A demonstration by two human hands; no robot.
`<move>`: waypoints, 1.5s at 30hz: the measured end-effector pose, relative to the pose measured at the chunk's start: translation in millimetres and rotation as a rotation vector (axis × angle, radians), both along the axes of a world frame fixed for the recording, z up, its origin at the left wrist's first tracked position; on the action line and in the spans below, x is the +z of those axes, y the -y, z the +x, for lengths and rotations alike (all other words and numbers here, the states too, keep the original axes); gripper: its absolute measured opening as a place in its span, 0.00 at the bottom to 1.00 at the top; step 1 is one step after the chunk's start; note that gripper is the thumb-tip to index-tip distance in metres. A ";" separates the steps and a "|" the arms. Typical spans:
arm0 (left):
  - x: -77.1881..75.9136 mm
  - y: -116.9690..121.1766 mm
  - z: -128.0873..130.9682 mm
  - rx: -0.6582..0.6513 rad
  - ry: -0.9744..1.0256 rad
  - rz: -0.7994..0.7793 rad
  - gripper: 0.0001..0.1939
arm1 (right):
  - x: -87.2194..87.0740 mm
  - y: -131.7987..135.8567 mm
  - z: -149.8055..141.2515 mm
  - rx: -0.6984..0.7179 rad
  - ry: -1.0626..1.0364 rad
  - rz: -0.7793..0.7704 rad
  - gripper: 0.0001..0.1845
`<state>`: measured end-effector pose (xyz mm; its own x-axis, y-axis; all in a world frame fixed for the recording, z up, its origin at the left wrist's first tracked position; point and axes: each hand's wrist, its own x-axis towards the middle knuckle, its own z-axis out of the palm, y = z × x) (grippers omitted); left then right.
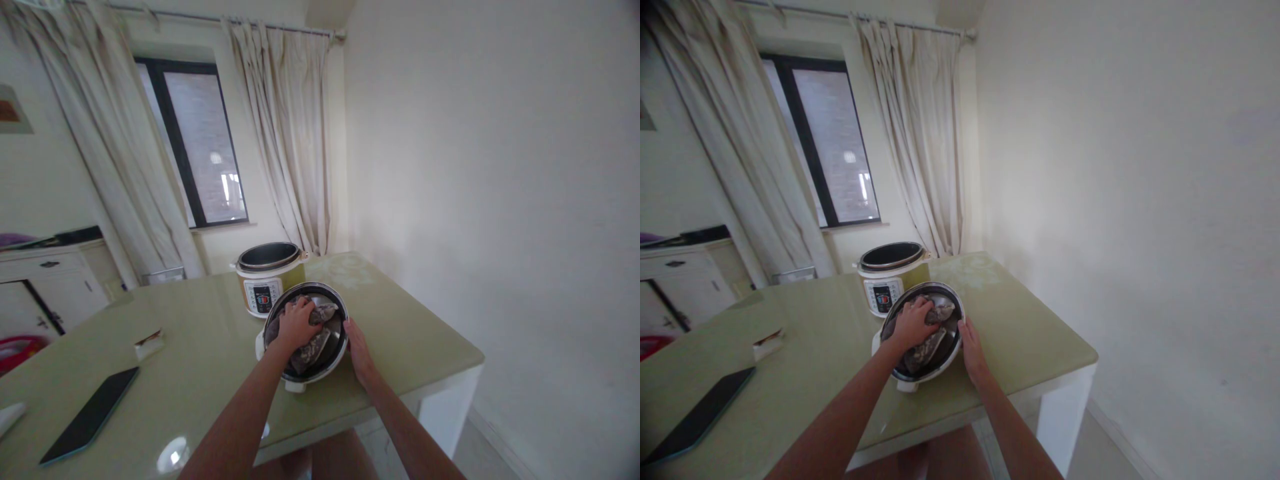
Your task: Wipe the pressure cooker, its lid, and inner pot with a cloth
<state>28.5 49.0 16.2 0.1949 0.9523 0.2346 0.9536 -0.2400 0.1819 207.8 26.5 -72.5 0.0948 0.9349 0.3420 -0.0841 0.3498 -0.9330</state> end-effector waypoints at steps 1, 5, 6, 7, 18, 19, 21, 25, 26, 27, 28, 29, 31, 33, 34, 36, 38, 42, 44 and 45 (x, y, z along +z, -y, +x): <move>-0.6 1.7 -2.2 -0.005 -0.005 -0.016 0.24 | 2.2 2.3 -0.8 0.029 -0.020 0.002 0.33; -0.3 9.5 -19.6 -0.185 0.061 -0.103 0.27 | 8.4 6.7 -2.4 0.044 -0.067 -0.011 0.31; 0.6 12.1 -24.5 -0.239 0.080 -0.135 0.30 | 8.4 6.3 -2.3 0.032 -0.066 -0.013 0.30; 1.5 15.1 -28.6 -0.281 0.090 -0.167 0.34 | 7.8 5.5 -2.1 0.025 -0.060 -0.013 0.30; -21.9 27.8 -14.4 -0.117 -0.020 0.025 0.22 | 1.4 2.7 -5.3 0.051 -0.078 -0.014 0.31; -21.4 24.9 -8.7 -0.086 -0.011 0.034 0.23 | 0.8 2.6 -5.6 0.051 -0.082 -0.013 0.31; -18.9 18.7 4.6 -0.080 0.016 0.059 0.28 | -1.2 1.7 -5.7 0.053 -0.101 -0.010 0.31; -18.1 8.4 27.8 -0.255 0.093 0.146 0.42 | -6.2 -0.4 -3.6 0.032 -0.156 -0.015 0.30; -19.7 7.0 30.2 -0.291 0.112 0.160 0.42 | -6.6 -0.5 -2.8 0.023 -0.163 -0.025 0.29; -21.7 6.2 30.6 -0.316 0.128 0.166 0.41 | -6.4 -0.3 -2.1 0.015 -0.168 -0.034 0.28; -23.9 6.0 29.1 -0.340 0.137 0.161 0.40 | -5.7 0.1 -1.6 0.010 -0.171 -0.039 0.27; -25.9 6.2 25.6 -0.369 0.142 0.147 0.38 | -4.6 0.8 -1.3 0.006 -0.173 -0.038 0.26; -28.5 7.6 14.3 -0.413 0.152 0.111 0.38 | -1.6 2.4 -1.5 0.000 -0.173 -0.023 0.24; -28.1 9.3 0.1 -0.416 0.162 0.070 0.37 | 1.0 3.9 -2.4 -0.002 -0.168 -0.010 0.22; -26.6 10.1 -7.1 -0.408 0.156 0.045 0.35 | 1.8 4.5 -2.9 -0.003 -0.164 -0.010 0.21; -20.8 11.1 -20.0 -0.402 0.112 -0.025 0.30 | 2.7 5.4 -3.8 -0.003 -0.155 -0.021 0.21; -12.6 12.1 -29.9 -0.417 0.050 -0.138 0.24 | 3.0 5.9 -4.5 0.001 -0.145 -0.023 0.21; 0.1 15.9 -40.7 -0.401 -0.064 -0.344 0.46 | 3.6 5.6 -4.5 0.021 -0.137 0.004 0.24; -0.3 18.4 -43.9 -0.329 -0.102 -0.302 0.55 | 2.7 4.8 -4.1 0.037 -0.146 0.001 0.25; -2.3 19.4 -45.2 -0.285 -0.105 -0.255 0.56 | 1.8 4.3 -3.9 0.043 -0.150 -0.002 0.25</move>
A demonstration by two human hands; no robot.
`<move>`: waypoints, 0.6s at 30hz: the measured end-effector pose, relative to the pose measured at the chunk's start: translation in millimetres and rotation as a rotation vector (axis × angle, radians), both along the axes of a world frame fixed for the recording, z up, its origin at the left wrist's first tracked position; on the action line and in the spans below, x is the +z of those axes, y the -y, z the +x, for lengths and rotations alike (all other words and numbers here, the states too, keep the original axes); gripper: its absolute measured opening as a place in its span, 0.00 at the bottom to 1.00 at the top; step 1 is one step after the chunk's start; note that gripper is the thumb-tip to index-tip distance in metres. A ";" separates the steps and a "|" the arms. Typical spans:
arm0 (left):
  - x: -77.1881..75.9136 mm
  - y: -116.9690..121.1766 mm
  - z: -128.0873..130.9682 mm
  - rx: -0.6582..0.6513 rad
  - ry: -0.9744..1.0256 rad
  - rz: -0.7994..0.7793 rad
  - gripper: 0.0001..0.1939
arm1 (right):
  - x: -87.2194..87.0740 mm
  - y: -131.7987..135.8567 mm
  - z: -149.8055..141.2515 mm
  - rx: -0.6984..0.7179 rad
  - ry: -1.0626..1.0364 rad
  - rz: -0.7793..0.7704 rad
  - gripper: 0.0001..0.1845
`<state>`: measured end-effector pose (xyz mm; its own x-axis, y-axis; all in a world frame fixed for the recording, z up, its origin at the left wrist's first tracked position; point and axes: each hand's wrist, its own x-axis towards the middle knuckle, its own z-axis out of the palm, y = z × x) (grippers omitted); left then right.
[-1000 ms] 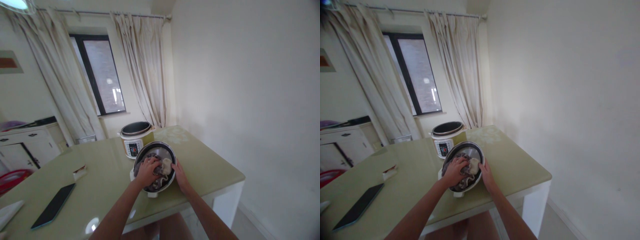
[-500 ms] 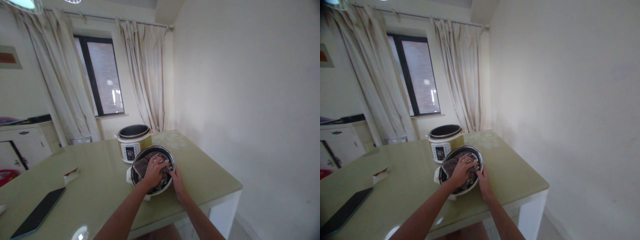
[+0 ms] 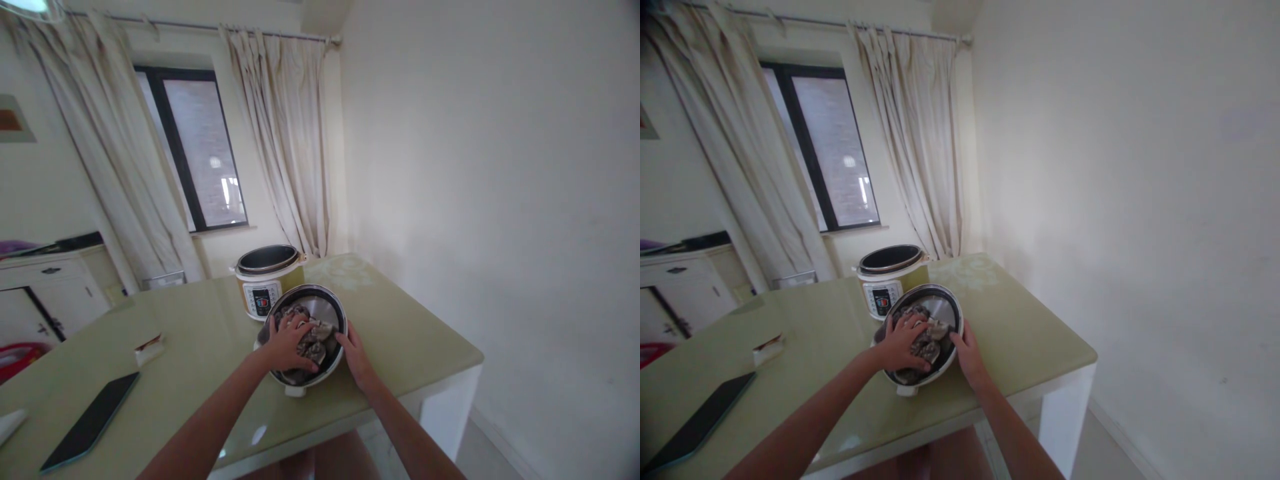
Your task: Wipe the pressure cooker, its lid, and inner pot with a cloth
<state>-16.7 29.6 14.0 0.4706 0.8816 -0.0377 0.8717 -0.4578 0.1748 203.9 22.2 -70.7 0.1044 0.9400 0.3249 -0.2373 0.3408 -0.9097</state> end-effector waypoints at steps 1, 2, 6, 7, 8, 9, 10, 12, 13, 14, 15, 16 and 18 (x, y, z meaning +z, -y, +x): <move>-2.7 0.7 -1.1 0.031 0.008 0.051 0.54 | -1.1 -0.6 0.1 0.002 -0.001 -0.002 0.26; -5.7 1.1 -1.7 0.048 0.019 0.100 0.51 | -2.4 -1.2 0.2 0.000 0.000 -0.006 0.26; -14.5 1.3 9.5 0.071 0.039 0.274 0.37 | -6.0 -2.8 0.1 -0.012 0.015 -0.024 0.26; -15.0 1.5 16.8 0.067 0.041 0.297 0.35 | -6.1 -2.8 0.2 -0.008 0.019 -0.022 0.26; -14.6 1.6 25.5 0.051 0.046 0.312 0.33 | -5.7 -2.7 0.5 -0.005 0.023 -0.015 0.26; -13.7 1.4 34.9 0.016 0.058 0.321 0.31 | -5.0 -2.3 0.9 -0.006 0.025 -0.006 0.26; -12.4 0.7 44.2 -0.037 0.077 0.327 0.29 | -4.0 -1.9 1.4 -0.011 0.026 0.003 0.26; -9.4 -3.0 58.6 -0.137 0.142 0.335 0.26 | -2.0 -0.9 2.6 -0.022 0.023 0.012 0.26; -8.3 -6.4 62.5 -0.163 0.185 0.344 0.26 | -1.1 -0.4 3.2 -0.026 0.021 0.011 0.26; -7.4 -10.5 63.7 -0.168 0.229 0.356 0.28 | -0.4 -0.1 3.7 -0.025 0.018 0.005 0.26; -6.9 -15.4 62.5 -0.152 0.271 0.370 0.30 | 0.0 0.1 4.1 -0.022 0.016 -0.005 0.26; -6.7 -20.4 59.1 -0.113 0.305 0.383 0.33 | 0.1 0.1 4.4 -0.019 0.015 -0.013 0.27; -6.6 -28.9 48.1 -0.006 0.332 0.381 0.36 | -0.3 -0.3 4.6 -0.017 0.015 -0.025 0.27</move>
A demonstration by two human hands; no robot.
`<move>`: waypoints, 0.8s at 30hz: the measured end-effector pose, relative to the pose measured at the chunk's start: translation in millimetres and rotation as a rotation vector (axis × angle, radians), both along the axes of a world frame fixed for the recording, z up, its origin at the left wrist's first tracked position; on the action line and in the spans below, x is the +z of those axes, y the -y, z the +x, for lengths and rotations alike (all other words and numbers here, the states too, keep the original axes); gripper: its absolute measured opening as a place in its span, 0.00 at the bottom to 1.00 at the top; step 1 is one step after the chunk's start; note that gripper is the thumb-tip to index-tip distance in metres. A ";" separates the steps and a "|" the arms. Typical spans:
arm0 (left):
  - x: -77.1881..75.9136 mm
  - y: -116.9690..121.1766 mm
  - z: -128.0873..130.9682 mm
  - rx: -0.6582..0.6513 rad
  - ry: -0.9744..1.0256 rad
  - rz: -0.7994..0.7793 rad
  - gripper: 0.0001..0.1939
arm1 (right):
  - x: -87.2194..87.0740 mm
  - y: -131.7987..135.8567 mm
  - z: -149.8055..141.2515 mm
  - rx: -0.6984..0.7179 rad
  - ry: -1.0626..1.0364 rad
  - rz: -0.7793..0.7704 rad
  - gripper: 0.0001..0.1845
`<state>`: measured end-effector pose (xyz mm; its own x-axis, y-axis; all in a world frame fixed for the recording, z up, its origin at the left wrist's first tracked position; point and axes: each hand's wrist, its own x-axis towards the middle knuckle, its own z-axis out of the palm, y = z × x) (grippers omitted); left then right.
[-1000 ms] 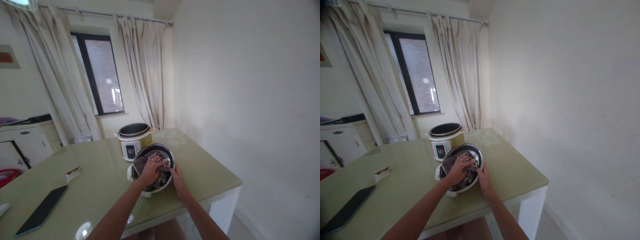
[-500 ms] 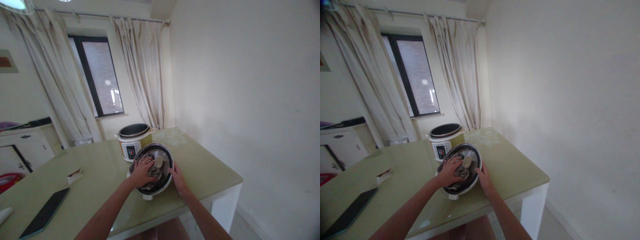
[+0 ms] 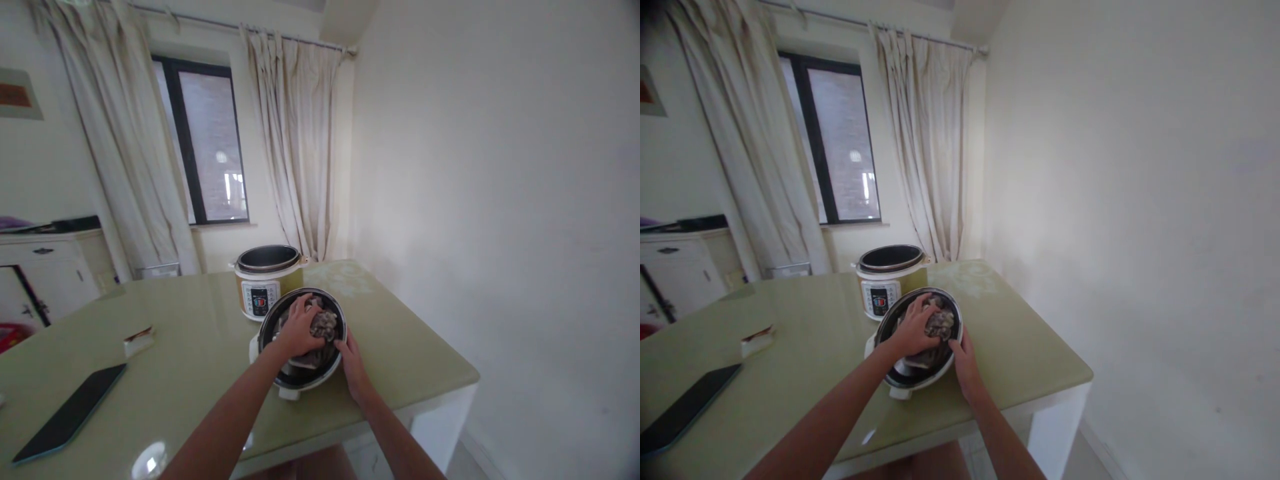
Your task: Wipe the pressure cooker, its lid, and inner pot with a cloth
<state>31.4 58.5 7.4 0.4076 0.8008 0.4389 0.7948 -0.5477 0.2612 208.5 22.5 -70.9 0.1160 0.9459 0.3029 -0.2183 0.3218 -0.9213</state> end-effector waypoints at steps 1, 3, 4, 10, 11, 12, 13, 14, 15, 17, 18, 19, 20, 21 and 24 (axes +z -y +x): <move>0.0 -2.2 -6.4 0.047 -0.002 -0.026 0.36 | -0.3 -0.3 -0.1 0.001 0.000 -0.001 0.27; -0.6 -0.4 -18.6 0.106 -0.049 -0.091 0.36 | -0.8 -0.7 -0.8 0.004 0.001 0.003 0.26; -1.2 3.8 -23.8 0.114 -0.084 -0.118 0.37 | -0.9 -0.8 -1.3 0.003 0.001 0.007 0.26; -7.7 49.5 -36.8 0.056 -0.213 -0.140 0.35 | 0.1 -0.3 -5.1 -0.030 0.015 0.014 0.25; -8.2 54.6 -35.7 0.035 -0.218 -0.144 0.33 | 0.1 -0.2 -5.4 -0.032 0.023 0.011 0.25; -8.3 57.8 -33.7 0.013 -0.221 -0.151 0.32 | -0.1 -0.3 -5.5 -0.031 0.031 0.010 0.25; -8.3 59.1 -30.7 -0.011 -0.222 -0.158 0.31 | -0.6 -0.4 -5.4 -0.026 0.039 0.014 0.25; -8.2 58.4 -26.8 -0.036 -0.219 -0.162 0.31 | -1.2 -0.6 -5.2 -0.019 0.045 0.021 0.25; -8.0 56.0 -22.0 -0.058 -0.208 -0.157 0.31 | -1.9 -0.9 -4.8 -0.015 0.048 0.030 0.25; -7.4 46.7 -10.5 -0.103 -0.168 -0.117 0.30 | -3.3 -1.5 -3.5 -0.027 0.051 0.042 0.25; -6.7 40.3 -4.4 -0.120 -0.145 -0.091 0.29 | -3.5 -1.6 -2.8 -0.040 0.053 0.040 0.25; -5.6 33.1 1.5 -0.132 -0.126 -0.066 0.28 | -3.4 -1.6 -2.0 -0.051 0.054 0.034 0.25; -4.0 25.4 6.7 -0.128 -0.108 -0.047 0.27 | -2.9 -1.4 -1.2 -0.056 0.053 0.023 0.24; -1.8 17.4 10.9 -0.107 -0.092 -0.039 0.27 | -2.2 -1.0 -0.6 -0.052 0.052 0.014 0.24; 6.1 -4.0 14.6 0.046 -0.044 -0.070 0.27 | 0.0 0.6 0.8 -0.030 0.052 0.010 0.24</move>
